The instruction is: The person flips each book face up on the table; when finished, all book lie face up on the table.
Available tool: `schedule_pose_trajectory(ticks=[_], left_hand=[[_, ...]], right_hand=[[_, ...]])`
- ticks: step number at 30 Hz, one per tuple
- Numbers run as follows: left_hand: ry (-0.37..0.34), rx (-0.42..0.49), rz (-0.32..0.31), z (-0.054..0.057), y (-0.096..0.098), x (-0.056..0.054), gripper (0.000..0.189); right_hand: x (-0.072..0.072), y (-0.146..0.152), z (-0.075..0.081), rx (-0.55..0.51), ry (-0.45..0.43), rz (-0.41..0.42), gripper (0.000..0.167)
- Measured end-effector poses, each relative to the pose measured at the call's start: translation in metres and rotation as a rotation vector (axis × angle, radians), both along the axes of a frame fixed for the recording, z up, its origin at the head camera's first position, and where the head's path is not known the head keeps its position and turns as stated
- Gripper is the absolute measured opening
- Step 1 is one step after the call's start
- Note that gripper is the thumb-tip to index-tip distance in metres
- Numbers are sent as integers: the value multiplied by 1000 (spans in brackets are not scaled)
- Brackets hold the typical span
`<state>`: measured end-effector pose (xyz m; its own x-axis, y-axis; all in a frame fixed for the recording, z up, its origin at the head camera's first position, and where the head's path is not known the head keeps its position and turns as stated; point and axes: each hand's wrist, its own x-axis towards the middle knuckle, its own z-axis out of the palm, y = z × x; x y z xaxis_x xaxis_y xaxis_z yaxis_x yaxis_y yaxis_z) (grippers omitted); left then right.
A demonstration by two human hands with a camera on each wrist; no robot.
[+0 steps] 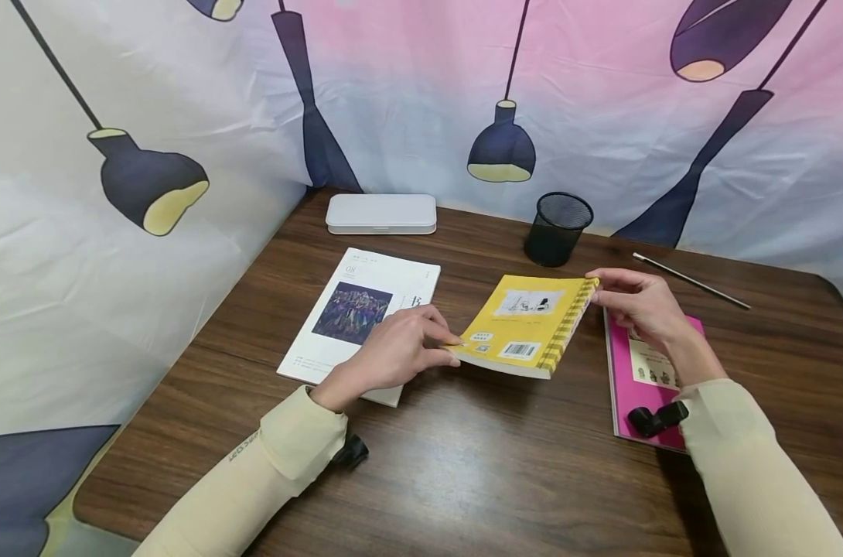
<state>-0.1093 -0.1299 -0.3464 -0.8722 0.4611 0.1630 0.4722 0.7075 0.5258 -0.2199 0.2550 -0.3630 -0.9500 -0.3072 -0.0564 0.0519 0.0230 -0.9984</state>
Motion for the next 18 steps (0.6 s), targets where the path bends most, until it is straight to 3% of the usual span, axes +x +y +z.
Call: schedule_pose_trajectory(ticks=[18], left_hand=[[23,68,13,0,-1,0,20]], right_hand=[[1,-3,10,-63,61,-7,33]])
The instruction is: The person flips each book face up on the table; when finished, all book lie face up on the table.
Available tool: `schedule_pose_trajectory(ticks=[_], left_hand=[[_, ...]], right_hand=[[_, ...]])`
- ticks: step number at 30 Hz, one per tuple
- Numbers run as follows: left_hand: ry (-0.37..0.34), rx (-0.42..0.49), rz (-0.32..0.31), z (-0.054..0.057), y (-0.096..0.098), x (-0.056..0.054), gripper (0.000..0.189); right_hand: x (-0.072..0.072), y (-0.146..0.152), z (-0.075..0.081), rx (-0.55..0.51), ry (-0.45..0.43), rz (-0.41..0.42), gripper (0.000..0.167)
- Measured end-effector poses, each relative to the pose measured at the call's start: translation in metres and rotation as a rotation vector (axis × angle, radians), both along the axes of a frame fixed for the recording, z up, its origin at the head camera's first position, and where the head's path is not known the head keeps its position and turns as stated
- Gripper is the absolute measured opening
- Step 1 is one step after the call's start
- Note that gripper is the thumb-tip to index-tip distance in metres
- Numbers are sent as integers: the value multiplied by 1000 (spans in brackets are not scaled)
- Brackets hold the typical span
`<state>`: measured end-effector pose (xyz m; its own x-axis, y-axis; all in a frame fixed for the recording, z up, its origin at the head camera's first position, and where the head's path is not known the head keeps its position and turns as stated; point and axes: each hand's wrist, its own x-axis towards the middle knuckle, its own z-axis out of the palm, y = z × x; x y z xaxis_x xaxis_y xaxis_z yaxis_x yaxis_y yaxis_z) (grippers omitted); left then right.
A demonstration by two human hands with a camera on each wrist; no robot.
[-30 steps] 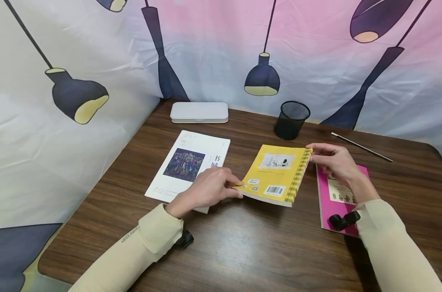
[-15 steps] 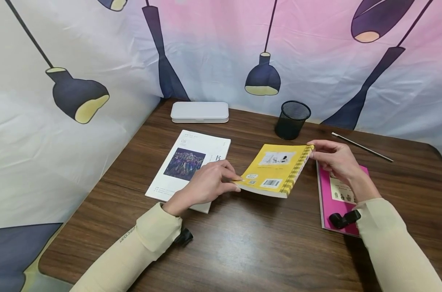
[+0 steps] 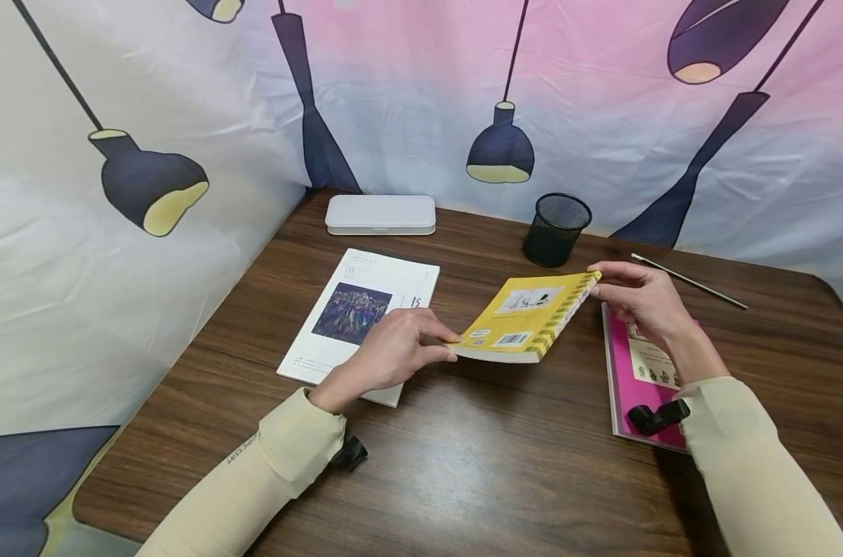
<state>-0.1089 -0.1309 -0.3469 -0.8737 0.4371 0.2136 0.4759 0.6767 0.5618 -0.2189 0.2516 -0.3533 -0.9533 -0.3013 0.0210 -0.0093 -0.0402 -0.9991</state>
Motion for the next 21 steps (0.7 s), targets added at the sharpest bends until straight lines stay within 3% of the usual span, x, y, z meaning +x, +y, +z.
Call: schedule_pose_trajectory(ticks=[9,15,21], left_hand=[[73,62,-20,-1,-4,2,20],[75,108,-29,-2,-4,3,17],[85,166,-24,-1,-4,2,20]], right_hand=[[1,-6,11,-24,59,-25,33],[2,-11,17,-103,82,15,32],[1,-14,21,-169,114,-6,33]])
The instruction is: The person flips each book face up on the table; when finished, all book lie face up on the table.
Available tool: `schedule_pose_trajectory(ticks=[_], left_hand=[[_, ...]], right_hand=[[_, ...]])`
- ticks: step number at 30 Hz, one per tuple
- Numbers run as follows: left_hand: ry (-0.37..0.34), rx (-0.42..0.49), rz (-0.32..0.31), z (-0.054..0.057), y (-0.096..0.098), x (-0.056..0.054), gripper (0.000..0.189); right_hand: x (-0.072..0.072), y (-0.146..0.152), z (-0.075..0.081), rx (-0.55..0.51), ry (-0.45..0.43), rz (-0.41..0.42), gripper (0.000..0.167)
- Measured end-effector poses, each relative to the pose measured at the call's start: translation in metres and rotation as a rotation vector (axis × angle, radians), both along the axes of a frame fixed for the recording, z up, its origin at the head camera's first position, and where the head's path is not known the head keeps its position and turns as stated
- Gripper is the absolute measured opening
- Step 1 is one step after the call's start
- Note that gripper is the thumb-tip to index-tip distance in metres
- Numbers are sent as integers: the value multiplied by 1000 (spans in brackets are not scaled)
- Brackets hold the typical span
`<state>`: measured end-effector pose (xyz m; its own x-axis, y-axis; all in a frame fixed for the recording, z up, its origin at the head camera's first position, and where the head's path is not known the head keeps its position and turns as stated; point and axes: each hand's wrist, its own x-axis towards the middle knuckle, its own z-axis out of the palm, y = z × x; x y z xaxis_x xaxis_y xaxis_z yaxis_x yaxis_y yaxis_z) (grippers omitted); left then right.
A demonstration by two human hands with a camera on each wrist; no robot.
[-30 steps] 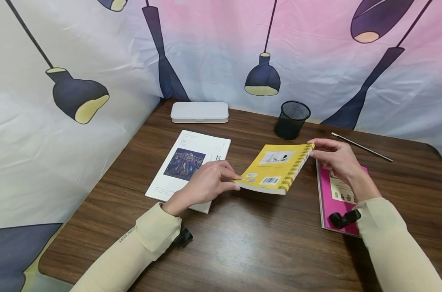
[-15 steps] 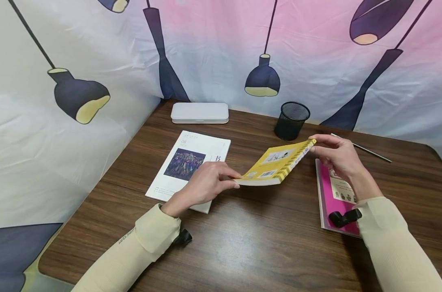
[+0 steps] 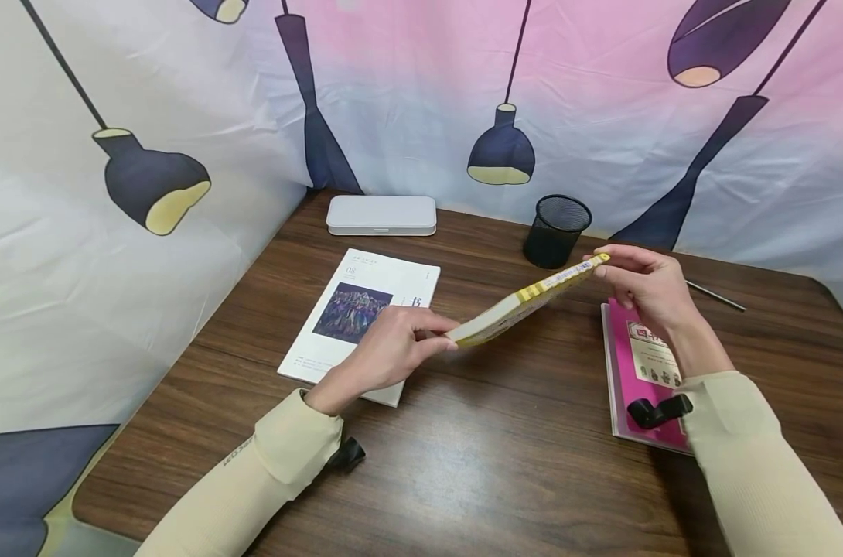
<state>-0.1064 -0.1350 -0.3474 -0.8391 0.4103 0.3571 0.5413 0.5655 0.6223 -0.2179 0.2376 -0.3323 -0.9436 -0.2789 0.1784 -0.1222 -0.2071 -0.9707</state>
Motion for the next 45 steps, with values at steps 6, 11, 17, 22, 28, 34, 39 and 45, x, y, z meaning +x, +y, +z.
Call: schedule_pose_trajectory(ticks=[6,11,17,22,28,34,39,45], left_hand=[[-25,58,21,2,0,-1,23],[-62,114,49,6,0,0,29],[-60,146,78,7,-1,0,37],[-81,171,94,6,-1,-1,47],[-93,198,105,7,-3,-1,62],[-134,225,116,8,-4,0,70],[-163,258,112,9,-5,-2,72],[-217,322,112,10,-7,-3,73]], right_hand=[[-1,-2,2,-26,22,-26,34],[-1,-2,4,-9,-1,-39,33],[-1,-3,6,31,-23,-50,34],[-1,-4,6,4,-51,-61,30],[0,-5,3,39,-48,-100,26],[1,-8,1,-14,-37,-88,26],[2,-10,-1,-44,-49,-86,29],[6,-9,-3,-35,-104,-23,48]])
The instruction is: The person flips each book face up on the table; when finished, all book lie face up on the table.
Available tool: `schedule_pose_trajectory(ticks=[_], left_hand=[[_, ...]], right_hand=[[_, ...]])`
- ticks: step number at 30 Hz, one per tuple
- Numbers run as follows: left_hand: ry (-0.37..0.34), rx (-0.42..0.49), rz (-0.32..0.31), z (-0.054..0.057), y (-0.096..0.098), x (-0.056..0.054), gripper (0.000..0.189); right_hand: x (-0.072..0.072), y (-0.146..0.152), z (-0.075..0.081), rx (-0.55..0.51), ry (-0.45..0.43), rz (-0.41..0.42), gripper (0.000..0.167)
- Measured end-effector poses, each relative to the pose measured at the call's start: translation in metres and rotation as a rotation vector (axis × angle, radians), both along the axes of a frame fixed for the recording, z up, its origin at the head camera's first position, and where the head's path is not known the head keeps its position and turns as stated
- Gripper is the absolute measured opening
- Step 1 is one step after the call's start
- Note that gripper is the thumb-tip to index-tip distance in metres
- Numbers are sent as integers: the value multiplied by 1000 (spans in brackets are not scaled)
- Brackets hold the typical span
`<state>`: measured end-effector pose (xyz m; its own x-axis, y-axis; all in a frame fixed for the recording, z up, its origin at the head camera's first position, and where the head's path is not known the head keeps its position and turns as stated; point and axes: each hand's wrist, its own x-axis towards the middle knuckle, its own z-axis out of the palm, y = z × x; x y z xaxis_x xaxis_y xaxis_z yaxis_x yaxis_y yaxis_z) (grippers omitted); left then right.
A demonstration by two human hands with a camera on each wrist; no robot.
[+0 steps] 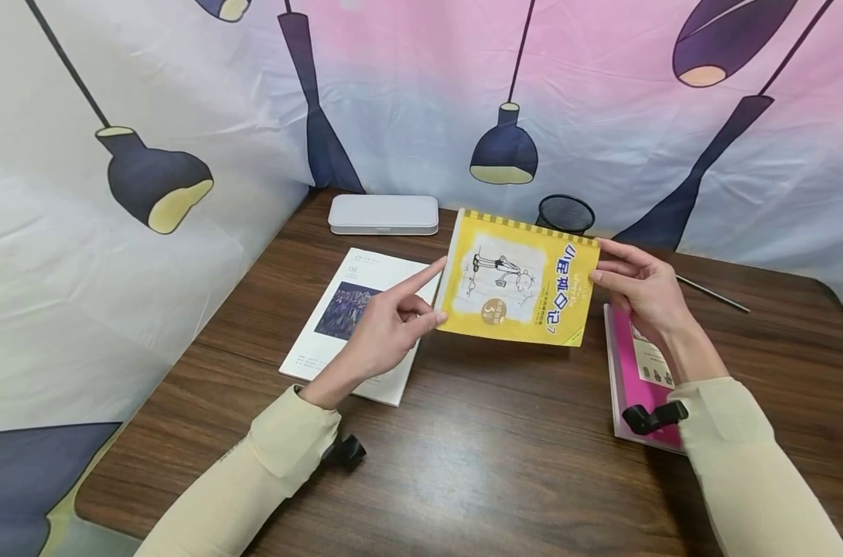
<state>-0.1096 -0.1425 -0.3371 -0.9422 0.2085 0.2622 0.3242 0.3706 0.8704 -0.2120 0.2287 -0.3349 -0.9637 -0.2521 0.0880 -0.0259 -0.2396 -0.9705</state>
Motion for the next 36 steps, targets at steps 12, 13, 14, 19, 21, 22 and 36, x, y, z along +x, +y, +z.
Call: schedule_pose_trajectory(ticks=[12,13,14,19,21,22,36], left_hand=[[-172,131,-20,-1,-10,0,72],[-184,127,-20,-1,-11,0,72],[-195,122,-20,-1,-11,0,72],[-229,76,-12,-2,-11,0,69],[-238,60,-11,-2,-11,1,69],[-243,53,-11,-2,-12,1,69],[-284,-52,-66,-5,-16,1,74]], right_hand=[[0,8,0,210,-35,265,89],[0,8,-1,204,-30,281,90],[0,8,-3,200,-26,291,90],[0,7,-6,218,-22,285,91],[0,6,-7,236,-25,269,90],[0,5,-8,244,-27,260,90],[1,-3,-14,428,-110,172,86]])
